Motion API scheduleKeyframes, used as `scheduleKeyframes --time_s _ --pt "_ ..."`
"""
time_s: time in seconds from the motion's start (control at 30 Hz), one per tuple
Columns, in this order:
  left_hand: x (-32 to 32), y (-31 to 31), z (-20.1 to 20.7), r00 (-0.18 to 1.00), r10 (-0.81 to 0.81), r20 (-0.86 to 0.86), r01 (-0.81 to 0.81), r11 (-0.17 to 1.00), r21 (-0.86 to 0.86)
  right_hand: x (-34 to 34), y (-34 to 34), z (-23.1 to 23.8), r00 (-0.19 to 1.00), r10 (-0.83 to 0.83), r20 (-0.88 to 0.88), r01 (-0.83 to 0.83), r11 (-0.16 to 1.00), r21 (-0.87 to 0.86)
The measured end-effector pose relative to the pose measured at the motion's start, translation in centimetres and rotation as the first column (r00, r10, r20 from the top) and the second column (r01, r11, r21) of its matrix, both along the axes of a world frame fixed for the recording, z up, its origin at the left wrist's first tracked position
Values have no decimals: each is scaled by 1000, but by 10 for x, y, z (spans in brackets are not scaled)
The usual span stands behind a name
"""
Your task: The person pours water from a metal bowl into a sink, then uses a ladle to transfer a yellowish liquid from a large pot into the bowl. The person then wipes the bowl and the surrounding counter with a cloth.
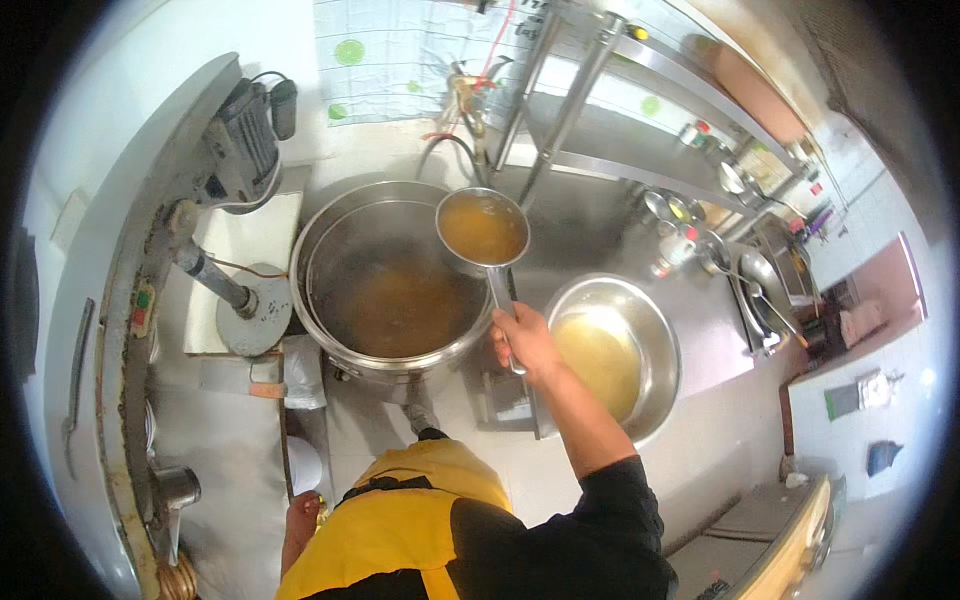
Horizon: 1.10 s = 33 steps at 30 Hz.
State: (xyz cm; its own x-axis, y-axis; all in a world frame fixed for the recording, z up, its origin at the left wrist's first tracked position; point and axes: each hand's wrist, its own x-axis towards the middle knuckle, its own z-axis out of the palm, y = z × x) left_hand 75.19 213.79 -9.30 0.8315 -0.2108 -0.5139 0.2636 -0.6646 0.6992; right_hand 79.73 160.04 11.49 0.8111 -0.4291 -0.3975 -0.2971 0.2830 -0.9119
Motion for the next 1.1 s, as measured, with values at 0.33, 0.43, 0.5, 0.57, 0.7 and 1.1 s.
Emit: scheduleKeyframes --time_s 0.33,0.43,0.5,0.57,0.7,1.1 --pt "37 -12 -53 984 -127 124 136 989 -64 -164 -5 27 943 -316 -104 283 927 -248" --pt "47 -28 -32 980 -173 97 180 981 -70 -203 -16 9 917 -357 -178 289 903 -319" --pt "48 -35 -27 982 -170 80 178 978 -110 -220 -20 5 888 -390 -244 278 877 -393" --pt "51 -34 -32 984 -155 89 167 974 -153 -233 -25 3 846 -424 -323 267 861 -432" --pt "52 -40 -22 969 -223 109 228 973 -41 -256 -34 -8 782 -477 -400 244 826 -508" --pt "35 -35 -34 957 -262 125 270 961 -52 -281 -35 12 525 -704 -478 -460 238 -856"
